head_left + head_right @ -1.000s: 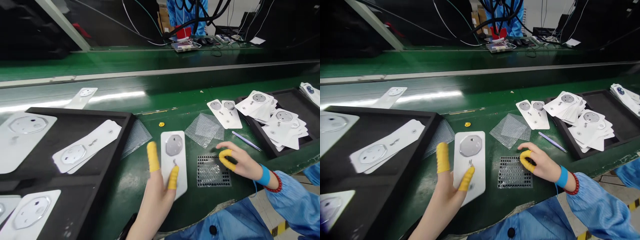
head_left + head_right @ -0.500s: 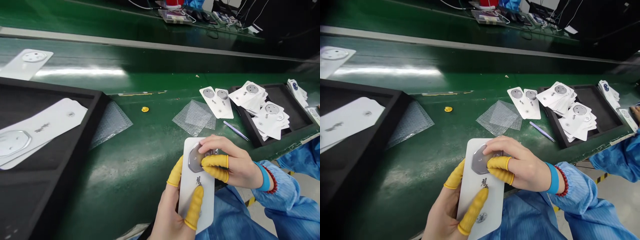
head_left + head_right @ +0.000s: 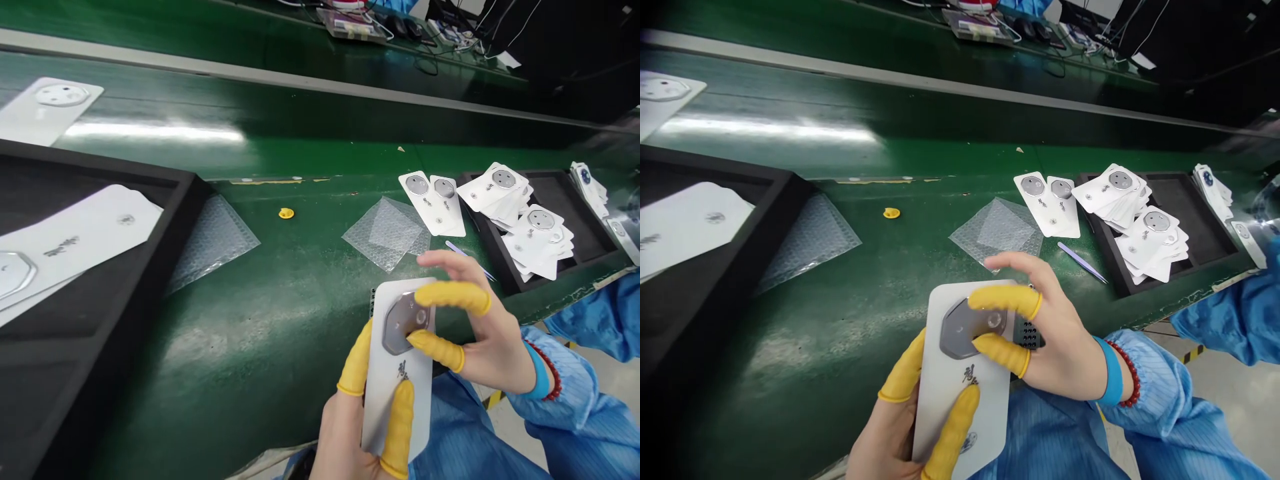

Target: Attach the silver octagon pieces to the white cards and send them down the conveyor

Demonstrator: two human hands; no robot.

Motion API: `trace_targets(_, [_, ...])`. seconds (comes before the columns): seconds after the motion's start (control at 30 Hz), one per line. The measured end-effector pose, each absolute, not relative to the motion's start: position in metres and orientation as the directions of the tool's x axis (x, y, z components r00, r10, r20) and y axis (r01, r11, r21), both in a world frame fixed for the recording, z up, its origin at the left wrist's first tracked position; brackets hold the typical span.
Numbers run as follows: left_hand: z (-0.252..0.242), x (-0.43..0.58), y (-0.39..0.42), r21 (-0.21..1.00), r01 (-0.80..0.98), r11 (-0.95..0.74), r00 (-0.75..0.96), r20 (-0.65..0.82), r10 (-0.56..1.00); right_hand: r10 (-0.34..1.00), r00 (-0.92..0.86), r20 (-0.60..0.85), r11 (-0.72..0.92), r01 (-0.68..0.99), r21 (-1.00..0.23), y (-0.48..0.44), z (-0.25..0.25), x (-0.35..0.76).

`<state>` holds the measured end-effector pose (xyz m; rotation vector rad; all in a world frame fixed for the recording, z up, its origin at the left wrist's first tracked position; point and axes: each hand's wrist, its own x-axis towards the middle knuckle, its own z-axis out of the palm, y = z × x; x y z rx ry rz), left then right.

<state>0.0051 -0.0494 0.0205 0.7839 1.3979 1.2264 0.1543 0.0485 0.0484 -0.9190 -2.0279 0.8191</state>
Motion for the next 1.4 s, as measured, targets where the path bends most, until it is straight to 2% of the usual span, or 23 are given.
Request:
trace_targets(0.1, [0.024, 0.004, -0.048, 0.947, -0.170, 0.272, -0.209, -0.305, 0.929, 0.868, -0.482, 0.121, 0.247, 0.207, -0.947, 0.050, 0.048, 0.156])
trace_targets(0.17, [0.028, 0.002, -0.043, 0.936, -0.209, 0.283, -0.160, -0.318, 0.934, 0.860, -0.510, 0.017, 0.106, 0.146, -0.984, 0.052, 0.048, 0.156])
trace_targets(0.23, [0.031, -0.002, -0.036, 0.918, -0.277, 0.286, -0.099, -0.323, 0.941, 0.861, -0.508, -0.022, 0.056, 0.137, -0.989, 0.053, 0.048, 0.155])
trace_targets(0.4, [0.032, -0.011, -0.023, 0.874, -0.364, 0.321, 0.044, -0.328, 0.944, 0.818, -0.571, -0.068, 0.032, 0.163, -0.986, 0.055, 0.054, 0.156])
trace_targets(0.57, [0.037, -0.008, -0.019, 0.858, -0.379, 0.346, -0.071, -0.400, 0.914, 0.787, -0.612, -0.077, -0.001, 0.123, -0.992, 0.057, 0.058, 0.156])
trace_targets(0.8, [0.040, -0.010, -0.015, 0.864, -0.370, 0.340, -0.006, -0.369, 0.929, 0.752, -0.652, -0.099, -0.028, 0.118, -0.993, 0.063, 0.061, 0.155])
trace_targets(1.0, [0.045, -0.005, -0.017, 0.882, -0.347, 0.320, -0.136, -0.385, 0.913, 0.775, -0.626, -0.086, -0.033, 0.096, -0.995, 0.062, 0.063, 0.154])
trace_targets(1.2, [0.041, -0.010, -0.016, 0.900, -0.326, 0.289, -0.025, -0.314, 0.949, 0.815, -0.575, -0.065, 0.017, 0.135, -0.991, 0.059, 0.065, 0.153])
trace_targets(1.4, [0.043, -0.008, -0.015, 0.884, -0.346, 0.315, -0.039, -0.349, 0.936, 0.808, -0.585, -0.072, 0.015, 0.143, -0.990, 0.059, 0.068, 0.152])
